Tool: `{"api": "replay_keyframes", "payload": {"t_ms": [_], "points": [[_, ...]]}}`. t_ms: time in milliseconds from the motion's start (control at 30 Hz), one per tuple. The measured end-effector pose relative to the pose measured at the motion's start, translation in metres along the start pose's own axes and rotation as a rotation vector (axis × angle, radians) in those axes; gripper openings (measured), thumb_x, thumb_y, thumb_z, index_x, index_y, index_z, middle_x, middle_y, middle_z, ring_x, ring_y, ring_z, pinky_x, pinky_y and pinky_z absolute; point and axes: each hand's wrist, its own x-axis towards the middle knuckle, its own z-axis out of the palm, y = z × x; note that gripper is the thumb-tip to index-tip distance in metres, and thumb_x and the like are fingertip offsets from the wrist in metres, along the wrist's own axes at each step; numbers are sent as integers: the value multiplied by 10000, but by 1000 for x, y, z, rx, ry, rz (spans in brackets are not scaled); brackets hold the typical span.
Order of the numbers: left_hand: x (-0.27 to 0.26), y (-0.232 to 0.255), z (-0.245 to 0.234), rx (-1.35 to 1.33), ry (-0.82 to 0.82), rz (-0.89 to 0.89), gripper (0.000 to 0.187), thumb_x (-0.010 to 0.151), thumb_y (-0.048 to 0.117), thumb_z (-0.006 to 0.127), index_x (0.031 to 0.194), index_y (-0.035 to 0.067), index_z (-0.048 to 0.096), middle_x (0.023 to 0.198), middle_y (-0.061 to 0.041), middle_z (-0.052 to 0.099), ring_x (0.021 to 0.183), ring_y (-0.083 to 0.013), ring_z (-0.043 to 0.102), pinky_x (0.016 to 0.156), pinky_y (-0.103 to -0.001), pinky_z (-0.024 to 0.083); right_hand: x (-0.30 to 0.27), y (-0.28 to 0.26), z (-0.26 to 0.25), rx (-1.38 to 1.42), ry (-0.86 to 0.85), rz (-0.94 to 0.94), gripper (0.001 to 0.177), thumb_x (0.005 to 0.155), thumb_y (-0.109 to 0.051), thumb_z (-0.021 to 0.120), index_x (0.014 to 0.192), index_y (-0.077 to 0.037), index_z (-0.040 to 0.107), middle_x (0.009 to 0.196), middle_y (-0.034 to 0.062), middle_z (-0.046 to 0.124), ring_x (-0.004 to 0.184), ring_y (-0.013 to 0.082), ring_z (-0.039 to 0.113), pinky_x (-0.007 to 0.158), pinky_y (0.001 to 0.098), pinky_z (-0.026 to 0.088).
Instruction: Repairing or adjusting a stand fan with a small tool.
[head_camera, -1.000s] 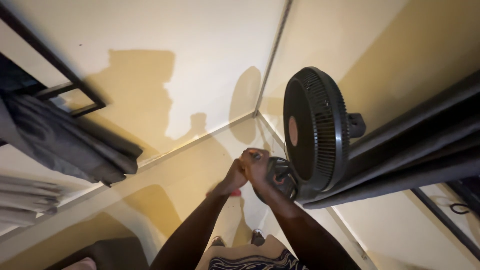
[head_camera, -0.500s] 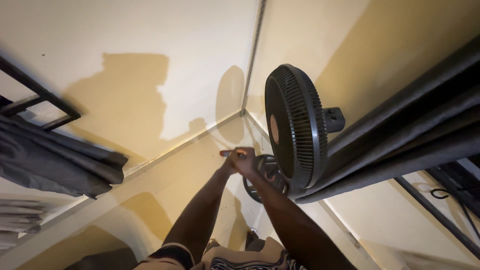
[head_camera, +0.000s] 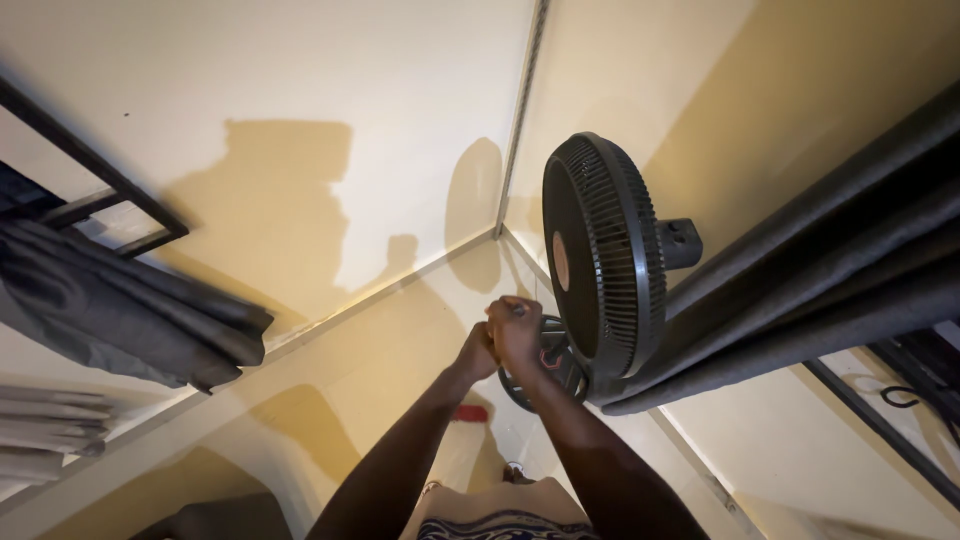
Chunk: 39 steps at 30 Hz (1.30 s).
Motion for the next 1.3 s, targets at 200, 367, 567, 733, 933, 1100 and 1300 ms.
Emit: {"api": "replay_keyframes", "payload": {"t_ms": [200, 367, 567, 733, 933, 1100, 1300], "points": [[57, -23, -17, 209, 102, 120, 165, 841, 103, 709, 877, -58, 699, 820, -169, 738, 773, -251, 738, 668, -373, 548, 39, -5, 16, 71, 49, -139, 112, 808, 1, 646, 702, 34, 656, 543, 42, 553, 438, 111, 457, 415, 282, 318], [73, 25, -49, 319, 74, -164, 249, 861, 180, 732, 976, -34, 676, 902, -216, 731, 824, -342, 722, 703, -431, 568, 82, 41, 19, -21, -52, -321, 176, 857, 2, 629, 685, 20, 657, 595, 5, 557, 530, 72, 485, 488, 252, 352], [89, -135, -54, 192, 10, -27, 327, 944, 170, 692, 1253, 82, 632, 1240, -116, 671, 1164, -221, 629, 993, -383, 510, 81, 84, 21, -190, -322, -315, 155, 923, -19, 659, 774, 21, 669, 691, 15, 631, 657, 62, 556, 575, 255, 461], [45, -152, -48, -202, 55, 160, 469, 813, 143, 804, 1247, 61, 646, 1221, -118, 709, 1179, -200, 667, 1025, -379, 537, 51, 109, 15, -278, -423, -218, 103, 842, -60, 667, 906, 0, 722, 805, 34, 731, 702, 66, 658, 607, 239, 537], [-2, -67, -37, -12, 58, 374, 451, 847, 144, 817, 1268, 72, 670, 1250, -117, 731, 1274, -252, 670, 1088, -411, 501, 13, 99, 11, -385, -281, -138, 267, 909, -125, 699, 729, 70, 671, 653, 138, 671, 621, 131, 611, 550, 298, 474], [-21, -30, -18, -187, 93, 291, 508, 869, 153, 791, 1301, 46, 546, 1343, -174, 616, 1340, -251, 552, 1128, -410, 412, -5, 66, 12, -180, -120, -77, 208, 840, -65, 684, 680, 64, 648, 606, 71, 569, 554, 130, 505, 491, 312, 382], [-13, 4, -39, 115, 96, -11, 231, 906, 167, 673, 1078, 16, 705, 1040, -150, 772, 1012, -219, 739, 893, -344, 583, 13, 35, 23, -632, -314, -836, 112, 848, -30, 622, 762, 24, 670, 677, 15, 577, 582, 62, 535, 517, 263, 416]]}}
